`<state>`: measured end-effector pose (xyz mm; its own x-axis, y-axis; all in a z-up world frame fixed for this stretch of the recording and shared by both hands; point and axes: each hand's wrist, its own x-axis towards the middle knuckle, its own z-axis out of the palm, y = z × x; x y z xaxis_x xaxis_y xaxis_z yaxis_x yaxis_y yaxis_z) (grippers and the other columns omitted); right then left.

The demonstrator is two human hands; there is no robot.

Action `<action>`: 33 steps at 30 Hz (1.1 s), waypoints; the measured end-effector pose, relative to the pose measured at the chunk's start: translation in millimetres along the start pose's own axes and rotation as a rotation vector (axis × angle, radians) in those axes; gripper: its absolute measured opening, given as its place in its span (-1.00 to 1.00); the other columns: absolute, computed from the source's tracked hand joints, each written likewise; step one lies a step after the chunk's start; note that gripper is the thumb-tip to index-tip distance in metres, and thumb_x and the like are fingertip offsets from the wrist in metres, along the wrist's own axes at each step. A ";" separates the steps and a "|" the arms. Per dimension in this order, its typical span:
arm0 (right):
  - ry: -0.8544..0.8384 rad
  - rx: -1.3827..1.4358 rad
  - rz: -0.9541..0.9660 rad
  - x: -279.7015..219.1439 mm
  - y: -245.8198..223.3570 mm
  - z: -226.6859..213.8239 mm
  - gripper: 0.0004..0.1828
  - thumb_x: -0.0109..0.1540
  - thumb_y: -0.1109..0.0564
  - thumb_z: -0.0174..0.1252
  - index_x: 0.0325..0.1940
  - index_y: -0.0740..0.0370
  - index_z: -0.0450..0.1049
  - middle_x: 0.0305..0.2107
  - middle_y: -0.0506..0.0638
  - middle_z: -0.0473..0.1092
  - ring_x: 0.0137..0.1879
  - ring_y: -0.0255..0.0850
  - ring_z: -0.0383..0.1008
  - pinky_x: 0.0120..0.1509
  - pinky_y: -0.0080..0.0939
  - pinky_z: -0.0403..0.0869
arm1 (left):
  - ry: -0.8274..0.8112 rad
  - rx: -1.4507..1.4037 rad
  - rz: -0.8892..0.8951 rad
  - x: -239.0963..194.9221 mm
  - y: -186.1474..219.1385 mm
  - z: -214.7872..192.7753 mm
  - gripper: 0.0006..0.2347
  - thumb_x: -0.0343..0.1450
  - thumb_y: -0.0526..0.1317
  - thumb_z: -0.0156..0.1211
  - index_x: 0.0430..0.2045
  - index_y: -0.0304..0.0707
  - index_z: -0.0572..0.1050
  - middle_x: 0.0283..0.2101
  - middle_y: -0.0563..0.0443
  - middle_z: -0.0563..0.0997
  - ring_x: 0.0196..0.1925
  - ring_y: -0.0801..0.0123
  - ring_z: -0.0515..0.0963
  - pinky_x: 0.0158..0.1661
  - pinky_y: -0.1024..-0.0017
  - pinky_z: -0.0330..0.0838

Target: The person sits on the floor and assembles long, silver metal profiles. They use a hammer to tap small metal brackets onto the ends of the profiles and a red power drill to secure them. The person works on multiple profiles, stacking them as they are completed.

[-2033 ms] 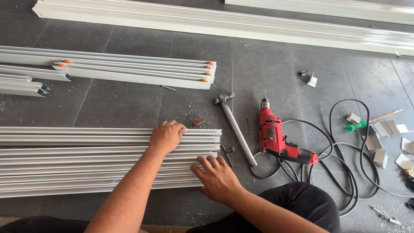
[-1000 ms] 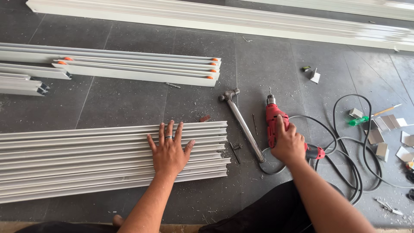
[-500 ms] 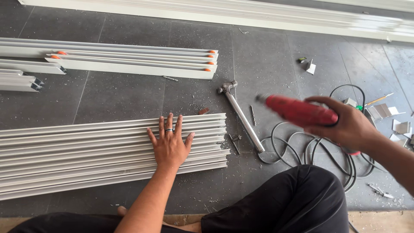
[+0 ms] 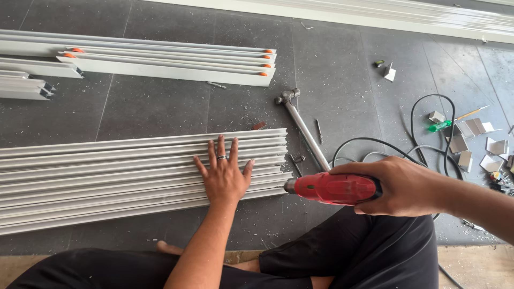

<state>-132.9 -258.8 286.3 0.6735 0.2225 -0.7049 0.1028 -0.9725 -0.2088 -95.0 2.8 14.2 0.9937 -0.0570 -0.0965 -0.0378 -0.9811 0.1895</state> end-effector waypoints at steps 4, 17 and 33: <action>-0.015 0.004 0.058 3.3 2.2 2.6 -0.04 -0.03 -0.10 0.47 0.44 -0.35 0.28 -0.16 -0.09 0.64 -0.08 -0.18 0.71 0.25 -0.11 0.54 | -0.052 0.030 -0.021 0.9 0.6 -2.0 -0.34 0.42 0.39 -0.48 0.44 0.29 -0.07 0.54 0.05 -0.08 0.54 0.10 -0.12 0.37 -0.31 -0.36; -0.018 -0.049 0.050 3.7 -11.9 1.5 -0.05 -0.05 -0.10 0.48 0.41 -0.36 0.28 -0.16 -0.06 0.64 -0.11 -0.15 0.70 0.23 -0.07 0.51 | -0.003 0.012 -0.021 -2.7 2.8 0.1 -0.34 0.41 0.38 -0.44 0.43 0.27 -0.02 0.53 0.03 -0.05 0.54 0.11 -0.10 0.37 -0.30 -0.36; -0.064 -0.233 0.125 6.2 -63.9 -6.2 -0.15 -0.01 -0.16 0.33 0.39 -0.36 0.31 -0.28 -0.03 0.60 -0.13 -0.10 0.66 0.13 -0.05 0.52 | -0.032 0.013 -0.004 -2.5 2.6 4.6 -0.34 0.44 0.36 -0.44 0.45 0.23 -0.08 0.55 -0.02 -0.13 0.55 0.05 -0.16 0.36 -0.32 -0.38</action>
<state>-130.8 -195.7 299.5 0.6447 0.0963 -0.7583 0.1926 -0.9805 0.0392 -98.1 -0.5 10.5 0.9899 -0.0587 -0.1288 -0.0354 -0.9838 0.1759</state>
